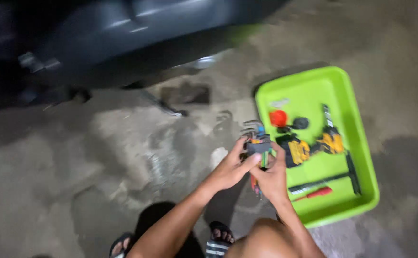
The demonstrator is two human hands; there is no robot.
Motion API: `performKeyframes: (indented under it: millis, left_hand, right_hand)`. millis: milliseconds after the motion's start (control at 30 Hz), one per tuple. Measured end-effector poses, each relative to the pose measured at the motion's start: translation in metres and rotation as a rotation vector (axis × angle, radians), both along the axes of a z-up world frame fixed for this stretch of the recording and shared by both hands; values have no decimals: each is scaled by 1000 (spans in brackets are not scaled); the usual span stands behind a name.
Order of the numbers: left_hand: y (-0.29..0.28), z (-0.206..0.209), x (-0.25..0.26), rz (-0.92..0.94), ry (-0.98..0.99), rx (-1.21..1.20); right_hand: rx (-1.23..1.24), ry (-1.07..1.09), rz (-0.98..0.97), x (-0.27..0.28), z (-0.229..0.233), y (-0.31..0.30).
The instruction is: The person uses a cordless impact driver to remove a bolt from the rear side of a scooter, then switches to a hex key to loosen several fasteners along the lower side panel. The panel is detached and set aside on a nearby table.
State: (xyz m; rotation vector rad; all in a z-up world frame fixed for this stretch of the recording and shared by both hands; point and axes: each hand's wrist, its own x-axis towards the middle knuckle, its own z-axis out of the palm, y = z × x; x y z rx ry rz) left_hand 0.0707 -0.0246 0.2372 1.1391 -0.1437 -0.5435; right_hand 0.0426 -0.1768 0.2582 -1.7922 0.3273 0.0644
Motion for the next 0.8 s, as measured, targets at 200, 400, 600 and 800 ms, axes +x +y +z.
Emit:
performKeyframes:
  millis: [200,400,600,800]
  left_hand:
    - [74,6,14,142,122,-159]
    - [137,21,-12,50,53,-234]
    - [154,32,-27,86,24,-163]
    - [153,42,-37,151,-134,-27]
  right_hand:
    - [-785,-297,685,43,94,36]
    - [-639,-383,860,69,137,124]
    - [-859,-408,812,56,154,163]
    - [-609,36,760,47,178,170]
